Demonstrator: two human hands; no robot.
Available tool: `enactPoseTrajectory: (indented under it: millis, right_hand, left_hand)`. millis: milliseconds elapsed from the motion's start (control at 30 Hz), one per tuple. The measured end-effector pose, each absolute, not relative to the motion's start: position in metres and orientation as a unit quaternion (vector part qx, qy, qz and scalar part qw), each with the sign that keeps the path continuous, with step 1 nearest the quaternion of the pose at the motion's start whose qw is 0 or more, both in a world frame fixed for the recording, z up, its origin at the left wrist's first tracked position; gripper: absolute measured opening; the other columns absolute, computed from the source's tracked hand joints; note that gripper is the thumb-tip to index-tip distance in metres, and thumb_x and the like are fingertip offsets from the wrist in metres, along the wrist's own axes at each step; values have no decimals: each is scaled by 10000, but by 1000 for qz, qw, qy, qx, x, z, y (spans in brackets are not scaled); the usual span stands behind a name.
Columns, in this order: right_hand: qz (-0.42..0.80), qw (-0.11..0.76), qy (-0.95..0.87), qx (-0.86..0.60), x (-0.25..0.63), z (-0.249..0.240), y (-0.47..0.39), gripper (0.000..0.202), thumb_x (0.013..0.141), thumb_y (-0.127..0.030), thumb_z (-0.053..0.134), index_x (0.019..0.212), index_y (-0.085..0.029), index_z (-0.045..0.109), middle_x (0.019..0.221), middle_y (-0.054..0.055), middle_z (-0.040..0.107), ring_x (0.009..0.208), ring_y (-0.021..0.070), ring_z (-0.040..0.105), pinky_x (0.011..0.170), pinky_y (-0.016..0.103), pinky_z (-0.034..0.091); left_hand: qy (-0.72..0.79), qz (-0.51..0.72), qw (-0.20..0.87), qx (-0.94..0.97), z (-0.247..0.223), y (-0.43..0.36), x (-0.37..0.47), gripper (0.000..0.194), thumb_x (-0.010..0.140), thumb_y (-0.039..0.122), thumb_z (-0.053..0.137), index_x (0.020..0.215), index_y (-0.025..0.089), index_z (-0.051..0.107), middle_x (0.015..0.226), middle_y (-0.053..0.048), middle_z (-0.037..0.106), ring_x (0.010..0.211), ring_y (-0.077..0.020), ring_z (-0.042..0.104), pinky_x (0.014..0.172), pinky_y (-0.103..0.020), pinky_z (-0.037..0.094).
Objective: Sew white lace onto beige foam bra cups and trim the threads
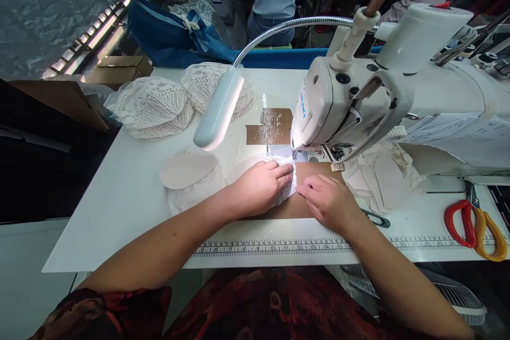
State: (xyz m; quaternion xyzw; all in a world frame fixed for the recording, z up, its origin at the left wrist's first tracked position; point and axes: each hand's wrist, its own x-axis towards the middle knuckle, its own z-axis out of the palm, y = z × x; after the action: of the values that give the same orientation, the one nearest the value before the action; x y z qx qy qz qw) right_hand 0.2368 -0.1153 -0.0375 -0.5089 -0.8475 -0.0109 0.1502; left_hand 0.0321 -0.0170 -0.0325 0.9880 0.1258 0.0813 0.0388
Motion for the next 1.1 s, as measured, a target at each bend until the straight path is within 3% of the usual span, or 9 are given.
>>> enactPoseTrajectory:
  millis: [200,500,833,1100]
  right_hand:
    - [-19,156,-833,-530,235,-40,-111,262,856,-79,476,916,-183,708,790,46,647,694,178,466,633,295,341]
    - [-31,98,-791,-603,227,-37,-98,305,849,-78,468,1027,-185,690,840,71,629,708,194,487,583,319,293]
    - [-35,94,-775,-624,225,-39,-95,396,840,-91,498,1177,-217,664,850,82,645,753,223,515,543,318,275]
    - [-2,87,-760,-644,226,-41,-92,480,820,-88,510,1262,-231,630,856,77,662,763,228,546,518,319,270]
  left_hand:
    - [127,64,56,988,-33,-8,35,407,859,173,492,1236,84,615,1333,-139,581,912,-246,580,779,-380,491]
    - [112,60,35,991,-25,24,41,416,859,133,497,1262,113,599,1339,-145,576,986,-258,575,829,-396,461]
    - [80,92,65,990,-34,25,37,339,994,191,380,1240,168,612,1278,-108,623,1054,-223,566,898,-372,436]
    - [107,95,48,989,-36,34,39,333,962,171,434,1234,154,626,1257,-102,639,944,-236,555,814,-366,440]
